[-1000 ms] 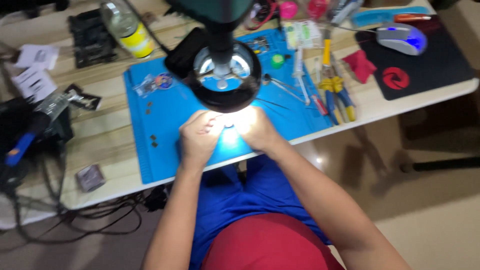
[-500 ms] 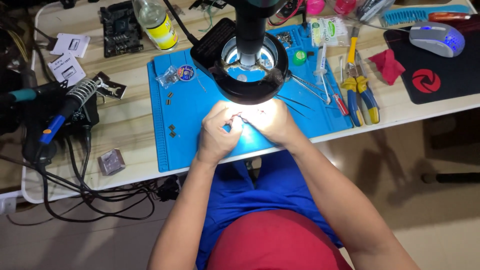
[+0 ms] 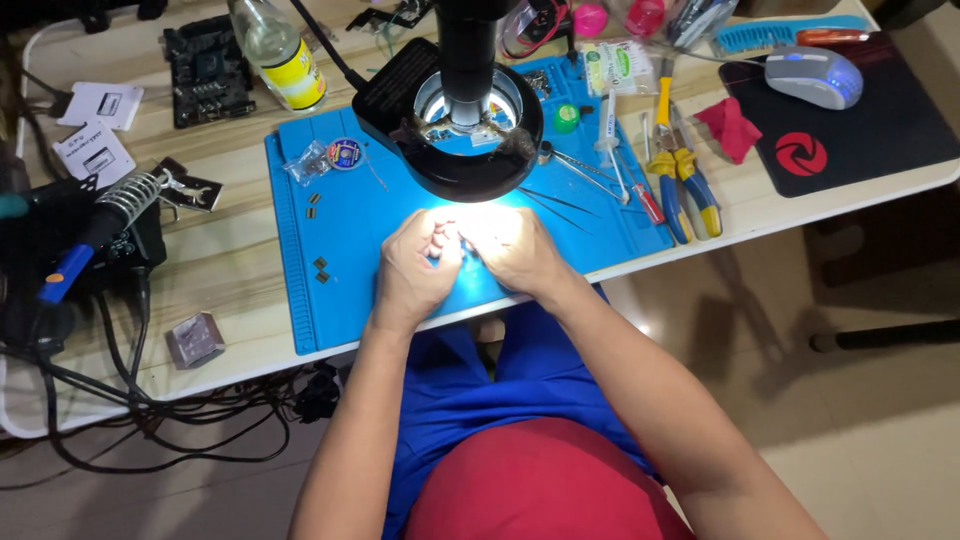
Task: Inspecting and moving tiny electronic components on a repair mat under a digital microscope.
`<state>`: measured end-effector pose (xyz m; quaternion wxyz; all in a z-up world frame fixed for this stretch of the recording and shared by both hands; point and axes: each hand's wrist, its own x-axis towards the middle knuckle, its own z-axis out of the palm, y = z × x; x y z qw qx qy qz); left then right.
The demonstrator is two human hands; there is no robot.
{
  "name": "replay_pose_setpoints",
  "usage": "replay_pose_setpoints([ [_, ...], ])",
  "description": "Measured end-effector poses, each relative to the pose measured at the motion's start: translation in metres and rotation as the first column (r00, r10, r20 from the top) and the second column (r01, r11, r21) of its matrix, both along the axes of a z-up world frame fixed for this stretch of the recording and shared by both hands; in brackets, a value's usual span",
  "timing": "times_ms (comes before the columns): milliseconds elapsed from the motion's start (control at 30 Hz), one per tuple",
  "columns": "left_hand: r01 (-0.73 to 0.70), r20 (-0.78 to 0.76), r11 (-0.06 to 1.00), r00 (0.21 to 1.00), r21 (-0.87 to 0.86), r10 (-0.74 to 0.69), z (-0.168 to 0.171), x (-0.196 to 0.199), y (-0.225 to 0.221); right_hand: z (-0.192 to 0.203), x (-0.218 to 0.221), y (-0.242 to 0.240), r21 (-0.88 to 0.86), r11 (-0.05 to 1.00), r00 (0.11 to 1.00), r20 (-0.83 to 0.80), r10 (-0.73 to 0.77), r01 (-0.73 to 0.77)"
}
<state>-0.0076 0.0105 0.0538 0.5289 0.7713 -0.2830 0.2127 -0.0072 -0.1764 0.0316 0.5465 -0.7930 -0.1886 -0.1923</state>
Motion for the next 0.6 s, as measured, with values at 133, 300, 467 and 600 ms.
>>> replay_pose_setpoints([
  [133,-0.071,-0.082,0.997,0.994,0.004,0.071,0.005,-0.005,-0.003,0.002,-0.002,-0.004,0.075,0.996,0.995,-0.091,0.048,-0.041],
  [300,-0.120,-0.219,0.993,0.969,-0.019,0.113,-0.009,0.000,0.000,0.035,-0.014,-0.002,0.138,0.988,0.987,-0.132,0.090,-0.072],
  [467,-0.165,-0.391,0.984,0.912,-0.070,0.125,-0.014,0.003,0.003,0.024,-0.007,-0.007,0.085,0.993,0.986,-0.140,0.089,-0.077],
  [600,-0.195,-0.518,0.967,0.851,-0.167,0.082,-0.019,0.006,0.005,0.041,-0.018,-0.003,0.153,0.988,0.964,-0.259,0.056,-0.017],
])
